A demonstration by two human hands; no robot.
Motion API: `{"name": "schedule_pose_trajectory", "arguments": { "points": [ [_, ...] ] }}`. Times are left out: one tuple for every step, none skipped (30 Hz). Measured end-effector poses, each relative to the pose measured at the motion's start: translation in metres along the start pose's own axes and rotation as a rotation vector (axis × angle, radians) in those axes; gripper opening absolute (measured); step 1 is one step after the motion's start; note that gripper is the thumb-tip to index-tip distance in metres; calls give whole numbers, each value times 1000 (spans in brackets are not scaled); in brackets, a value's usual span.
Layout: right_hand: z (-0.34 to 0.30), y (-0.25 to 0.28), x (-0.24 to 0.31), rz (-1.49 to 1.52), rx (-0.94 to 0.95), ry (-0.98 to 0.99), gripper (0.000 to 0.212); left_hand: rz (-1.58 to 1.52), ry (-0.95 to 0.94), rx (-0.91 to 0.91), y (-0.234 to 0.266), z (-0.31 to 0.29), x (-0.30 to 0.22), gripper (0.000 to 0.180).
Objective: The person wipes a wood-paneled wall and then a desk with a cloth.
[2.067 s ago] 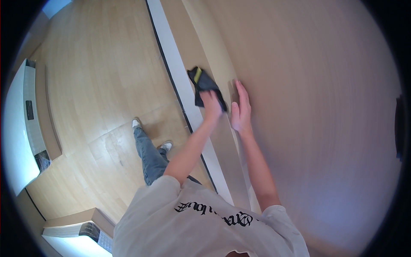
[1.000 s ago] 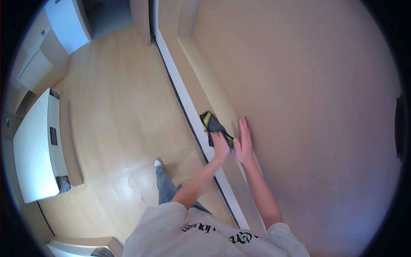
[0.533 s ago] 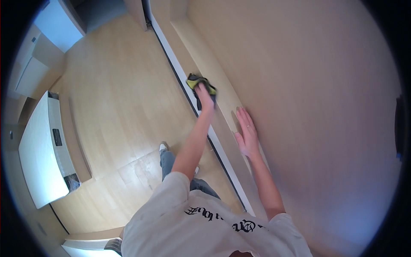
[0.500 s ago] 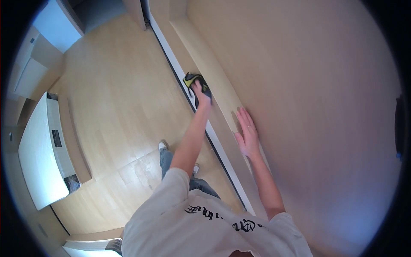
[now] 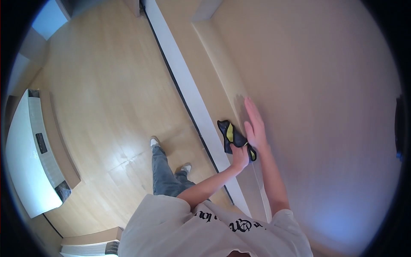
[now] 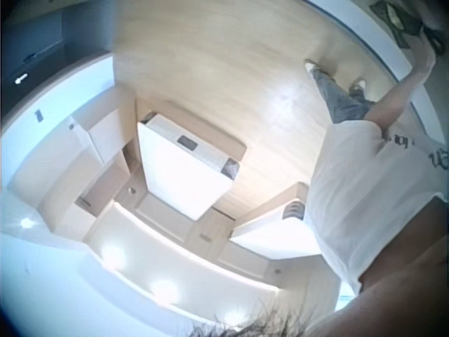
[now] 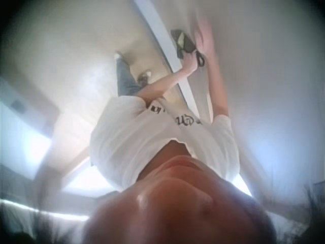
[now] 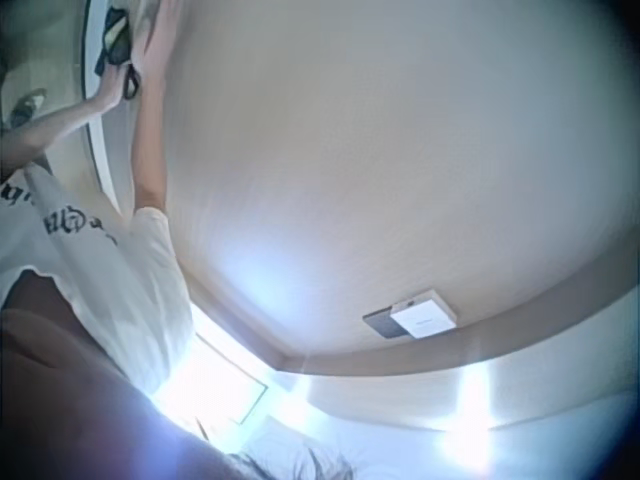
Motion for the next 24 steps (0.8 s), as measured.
{"name": "schedule_pose_trajectory", "arguments": {
  "points": [
    [16,-1,-4,19,-14,27,56,145,-71,57,0,-3,-18,42],
    [24,-2,-7,38,-29,49,57,97,-8,-44,11,16,-22,43],
    [29,-4,-18,98,-53,4,60,-42,120,-6,16,45,-16,45],
    [28,-10,-29,93,-53,-25,60,-120,205,-139,29,73,-23,47],
    [29,-23,-23,-39,-24,6,61,-141,94,-378,53,112,-15,46],
    [36,-33,-17,-182,18,31,63,-68,160,-449,73,160,10,45],
    [34,-32,-13,-269,59,59,65,-246,157,-436,84,193,6,45],
    [36,-31,-12,-286,59,41,65,-360,176,-405,95,223,15,47],
    [44,-35,-7,-263,51,16,65,-448,156,-474,113,258,22,47],
    [48,-39,-3,-233,52,-4,65,-534,136,-555,129,273,35,48],
    [51,-39,-2,-238,54,3,65,-541,134,-558,127,274,42,48],
    [54,-39,-1,-228,40,11,65,-455,134,-573,128,273,44,49],
    [55,-39,-1,-213,28,15,64,-363,138,-588,128,269,42,49],
    [29,-24,-26,-233,1,-78,64,-247,200,-410,87,219,9,51],
    [36,-23,-17,-212,-17,-39,64,-138,139,-331,71,189,9,50],
    [45,-27,-10,-184,-26,10,63,-32,69,-276,57,163,13,51],
    [50,-34,-4,-185,-16,37,63,64,-3,-224,40,136,15,54],
    [49,-31,-9,-78,-49,13,61,27,-7,-153,22,102,11,58],
    [36,-22,-27,32,-100,-45,60,-33,74,8,11,77,-3,60],
    [27,-19,-35,31,-109,-64,60,-100,156,154,0,63,-21,62],
    [27,-13,-31,12,-121,-70,60,-101,136,103,8,73,-27,54],
    [23,-9,-30,-10,-137,-87,60,-101,116,60,12,81,-33,47],
    [34,-13,-19,-34,-133,-68,62,-46,68,-112,32,115,-19,41],
    [40,-19,-13,-31,-114,-51,62,14,32,-286,54,146,-5,38]
  ]
}}
Point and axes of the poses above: each hand's wrist, its own z-axis towards the middle knuckle, its own y-axis out of the back of the hand, x = y × z, the point moved 10 cm from there along z, towards the middle knuckle
